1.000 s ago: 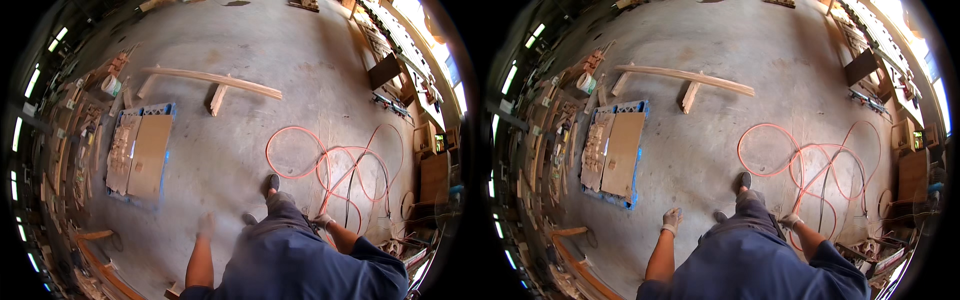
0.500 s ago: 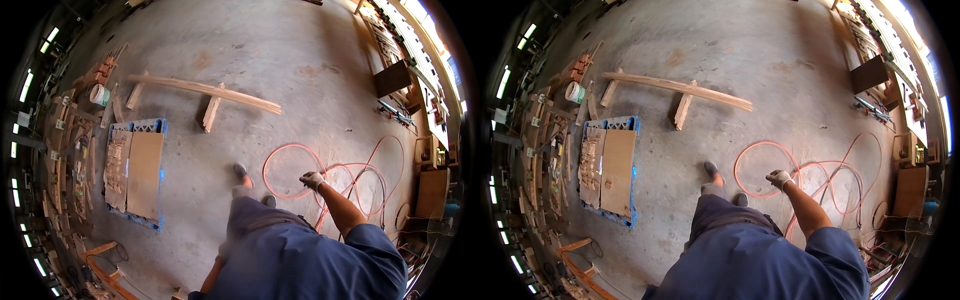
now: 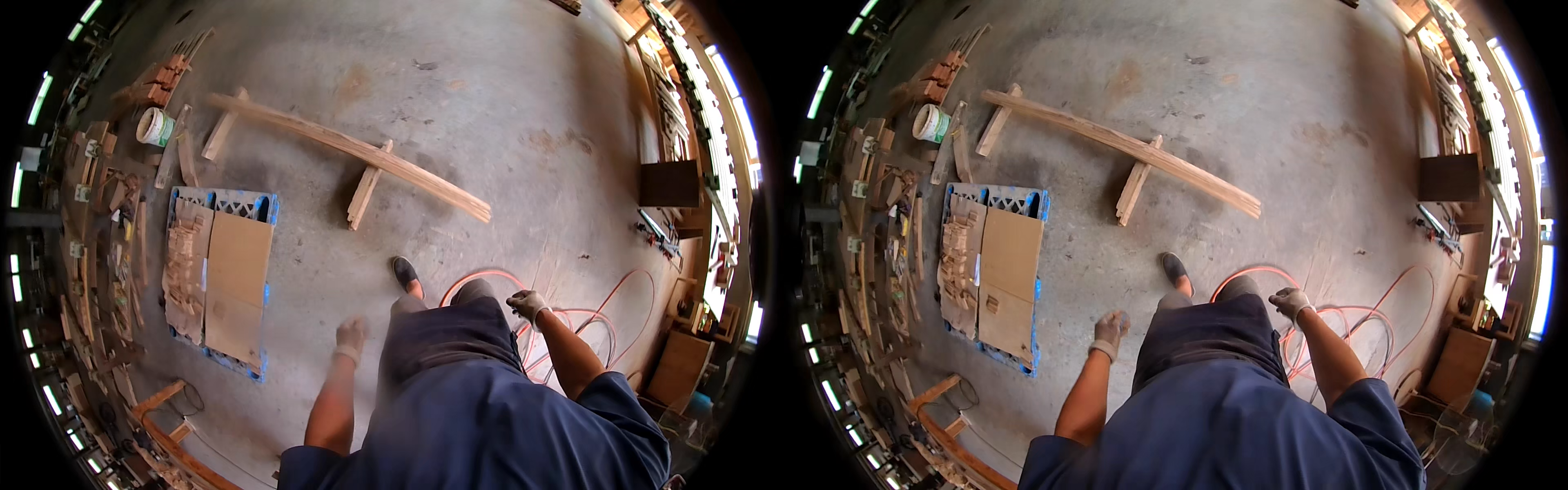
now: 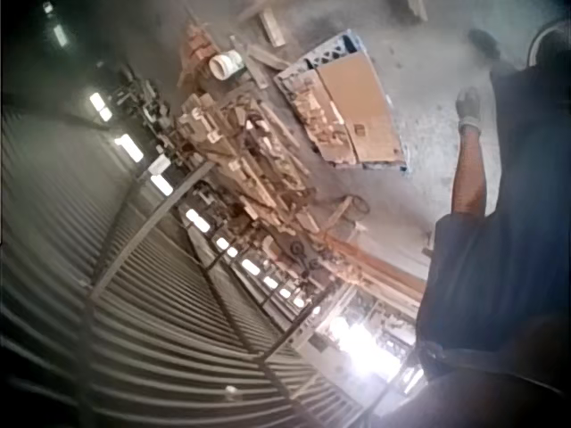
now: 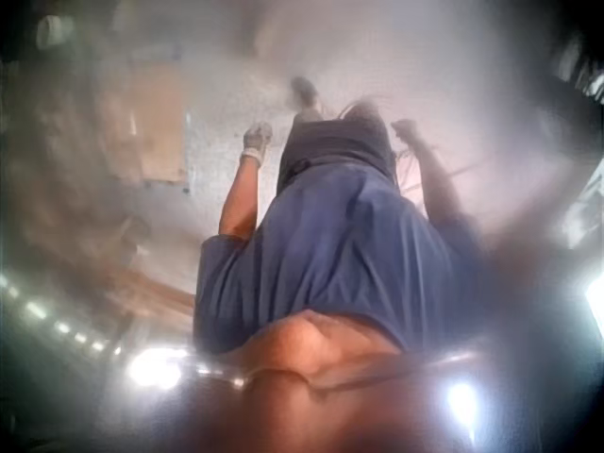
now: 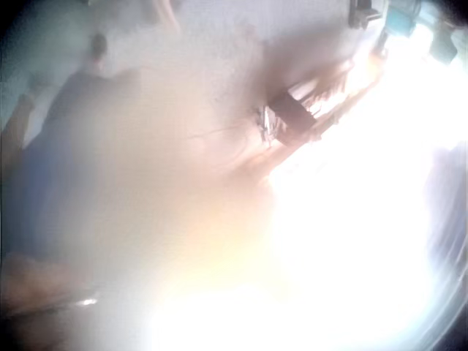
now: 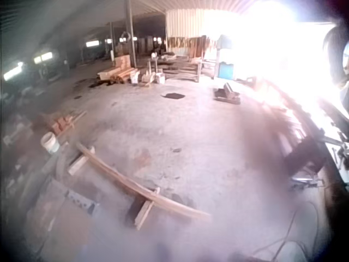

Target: The person walks through a workshop and picks up long wooden planks from a stack on the floor. They carry the planks to a large workbench and place them down one by one. The person repeats this process, moving several planks from the floor to the table.

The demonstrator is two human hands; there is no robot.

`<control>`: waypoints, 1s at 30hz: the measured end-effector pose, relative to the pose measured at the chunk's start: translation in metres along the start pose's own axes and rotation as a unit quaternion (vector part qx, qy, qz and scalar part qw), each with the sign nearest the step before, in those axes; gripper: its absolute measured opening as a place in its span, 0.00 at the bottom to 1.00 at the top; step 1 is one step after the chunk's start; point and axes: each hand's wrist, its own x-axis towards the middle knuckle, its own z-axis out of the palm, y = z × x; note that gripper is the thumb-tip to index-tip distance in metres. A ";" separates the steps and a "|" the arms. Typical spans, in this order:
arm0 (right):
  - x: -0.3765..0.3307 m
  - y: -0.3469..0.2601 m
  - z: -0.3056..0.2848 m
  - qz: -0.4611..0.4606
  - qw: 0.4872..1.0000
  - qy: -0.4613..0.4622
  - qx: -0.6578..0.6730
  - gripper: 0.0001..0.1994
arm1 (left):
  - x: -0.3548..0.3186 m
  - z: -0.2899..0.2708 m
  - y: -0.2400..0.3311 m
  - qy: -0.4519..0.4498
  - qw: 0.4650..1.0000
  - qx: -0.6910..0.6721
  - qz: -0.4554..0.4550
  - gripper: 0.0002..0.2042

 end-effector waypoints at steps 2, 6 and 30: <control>0.011 -0.040 -0.011 -0.008 1.000 -0.015 -0.020 0.23 | 0.005 0.014 0.071 0.011 0.989 -0.142 0.028 0.10; 0.055 -0.093 -0.028 -0.024 0.998 -0.039 -0.048 0.22 | 0.037 0.033 0.082 0.021 0.985 -0.060 0.163 0.13; 0.355 -0.227 0.013 -0.085 0.928 -0.070 -0.356 0.46 | 0.021 0.217 0.174 0.075 0.923 0.358 -0.120 0.42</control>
